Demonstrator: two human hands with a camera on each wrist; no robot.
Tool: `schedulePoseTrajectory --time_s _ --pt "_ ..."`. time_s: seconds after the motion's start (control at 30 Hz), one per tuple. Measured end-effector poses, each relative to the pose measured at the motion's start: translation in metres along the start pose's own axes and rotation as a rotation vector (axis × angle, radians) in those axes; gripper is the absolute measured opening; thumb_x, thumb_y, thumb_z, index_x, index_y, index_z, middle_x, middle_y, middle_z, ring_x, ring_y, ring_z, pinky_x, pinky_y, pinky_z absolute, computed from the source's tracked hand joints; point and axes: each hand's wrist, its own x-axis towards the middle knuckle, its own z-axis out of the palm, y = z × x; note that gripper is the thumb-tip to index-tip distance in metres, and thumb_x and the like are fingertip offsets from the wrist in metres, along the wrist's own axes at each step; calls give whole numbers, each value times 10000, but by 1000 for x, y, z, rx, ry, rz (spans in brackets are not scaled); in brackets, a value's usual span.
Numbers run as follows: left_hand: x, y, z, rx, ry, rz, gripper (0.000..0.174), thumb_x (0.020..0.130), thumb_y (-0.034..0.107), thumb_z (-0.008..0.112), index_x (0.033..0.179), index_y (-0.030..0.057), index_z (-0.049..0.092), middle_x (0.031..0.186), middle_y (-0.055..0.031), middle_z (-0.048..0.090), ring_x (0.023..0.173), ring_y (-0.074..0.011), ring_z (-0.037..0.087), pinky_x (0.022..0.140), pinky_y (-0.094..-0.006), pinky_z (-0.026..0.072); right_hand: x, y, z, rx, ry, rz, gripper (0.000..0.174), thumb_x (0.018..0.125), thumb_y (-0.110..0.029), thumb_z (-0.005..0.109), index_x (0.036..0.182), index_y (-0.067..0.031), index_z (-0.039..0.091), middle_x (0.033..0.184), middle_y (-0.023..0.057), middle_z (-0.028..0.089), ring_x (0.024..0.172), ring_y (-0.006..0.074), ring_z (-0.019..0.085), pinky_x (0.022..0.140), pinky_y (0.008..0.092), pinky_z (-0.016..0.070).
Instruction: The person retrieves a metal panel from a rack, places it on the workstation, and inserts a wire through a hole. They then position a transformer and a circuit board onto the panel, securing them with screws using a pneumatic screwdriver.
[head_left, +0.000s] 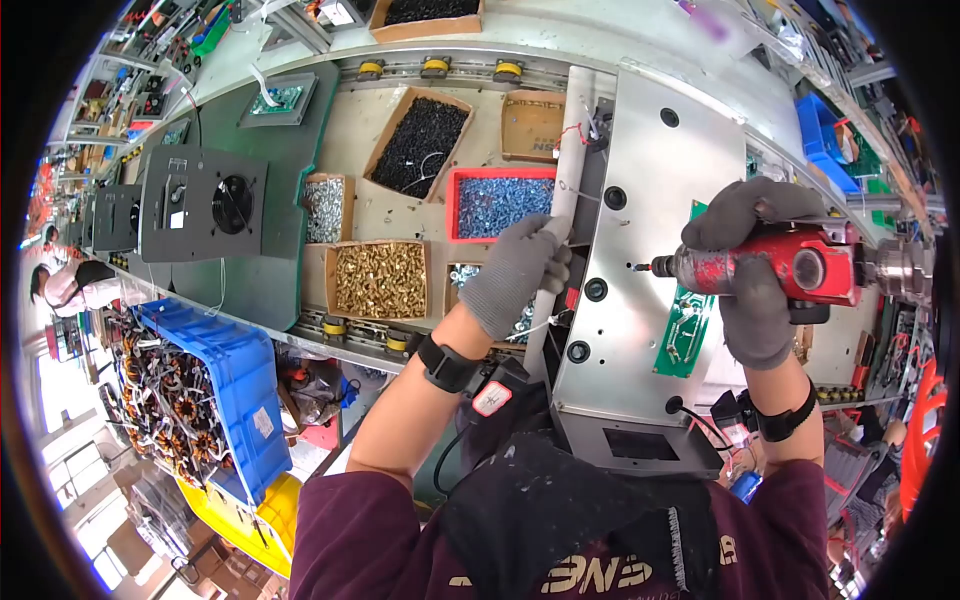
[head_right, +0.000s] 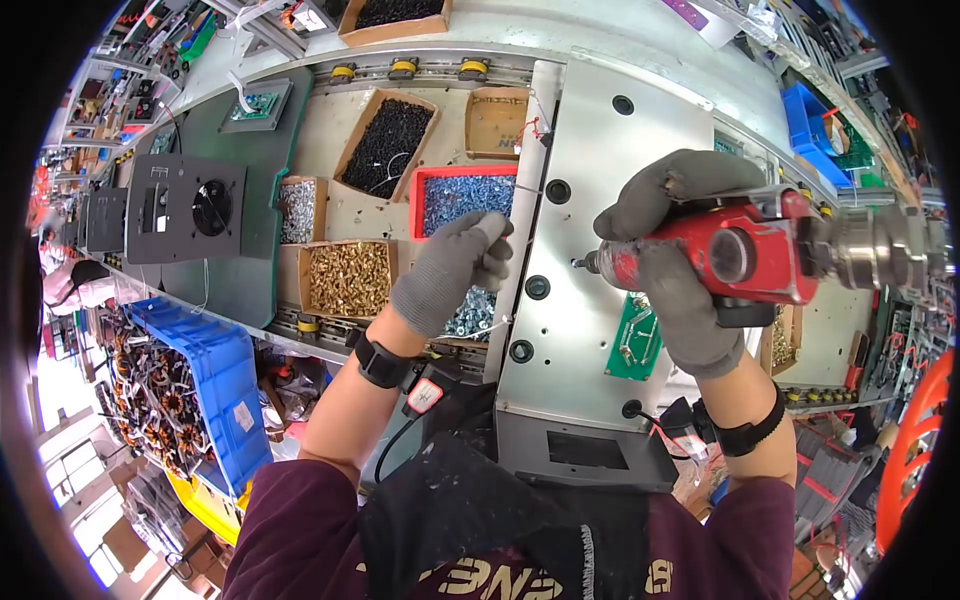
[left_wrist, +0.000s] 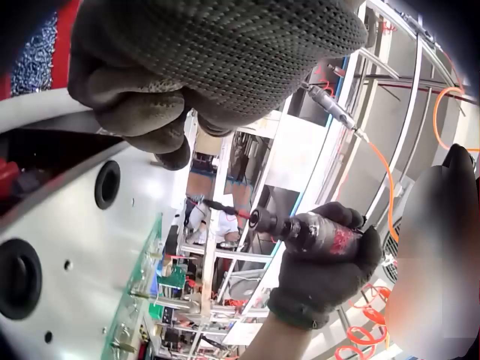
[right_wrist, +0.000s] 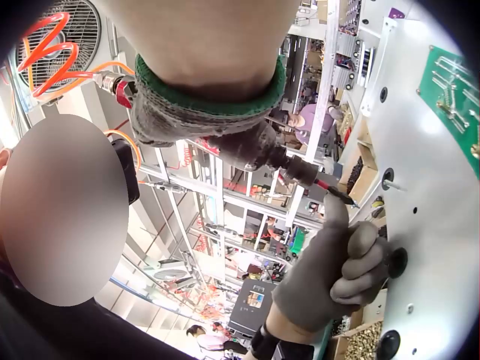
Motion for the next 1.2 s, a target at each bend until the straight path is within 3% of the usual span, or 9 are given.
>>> schedulePoseTrajectory --time_s 0.1,0.33,0.5,0.67,0.83,0.87,0.9,0.93,1.2 --pt "13 -27 -9 -274 -57 92 241 952 64 403 1123 -76 501 942 -135 606 814 -208 644 720 -317 561 -1 11 0 -8 -10 -9 371 818 -121 649 1119 -88 435 898 92 562 821 211 606 740 382 544" --pt "7 -25 -4 -286 -59 152 281 972 83 372 1168 -98 459 1022 -210 610 872 -278 657 733 -354 580 -1 14 10 -135 -56 -9 368 762 33 568 1081 -86 425 885 96 578 777 189 601 716 350 534" --pt "-3 -10 -6 -64 -14 63 391 990 302 444 1120 -53 545 759 -108 641 584 -139 607 560 -248 526 -1 20 12 -146 -108 -53 343 755 74 553 1028 -79 413 815 104 588 741 190 600 706 348 529" --pt "1 -13 -6 213 -14 196 457 956 407 507 1027 -24 641 684 -29 589 520 -73 511 522 -216 453 -4 29 8 -151 -159 -95 333 755 93 541 1013 -71 410 837 117 595 745 187 605 702 339 526" --pt "5 -27 1 300 41 452 406 905 404 588 1027 27 672 682 -11 593 554 -122 559 546 -260 464 -2 11 16 -164 -16 72 349 779 46 585 1080 -60 443 909 119 594 818 191 617 712 322 526" --pt "5 -28 1 591 174 720 392 868 403 623 1024 47 677 692 -30 604 577 -160 585 551 -279 470 -1 7 13 -85 19 154 398 791 -180 698 1093 -79 457 942 129 583 814 231 600 725 388 527" --pt "5 -29 2 881 312 985 385 831 401 658 1022 67 682 703 -48 615 600 -199 611 555 -298 476 4 4 14 -136 33 24 398 798 -223 684 1102 -95 460 920 91 551 801 208 558 694 354 500" --pt "-4 -20 8 888 282 922 397 774 416 687 1006 94 692 737 -93 621 633 -251 627 556 -321 478 10 -4 20 -88 49 -38 400 798 -244 674 1111 -108 465 887 68 516 780 191 514 663 335 465" --pt "-5 -16 30 639 33 918 416 802 339 685 1083 36 649 828 -109 625 715 -226 622 630 -305 492 23 -35 22 -16 -138 -142 394 785 -284 653 1117 -166 476 793 8 396 712 151 374 581 294 324"
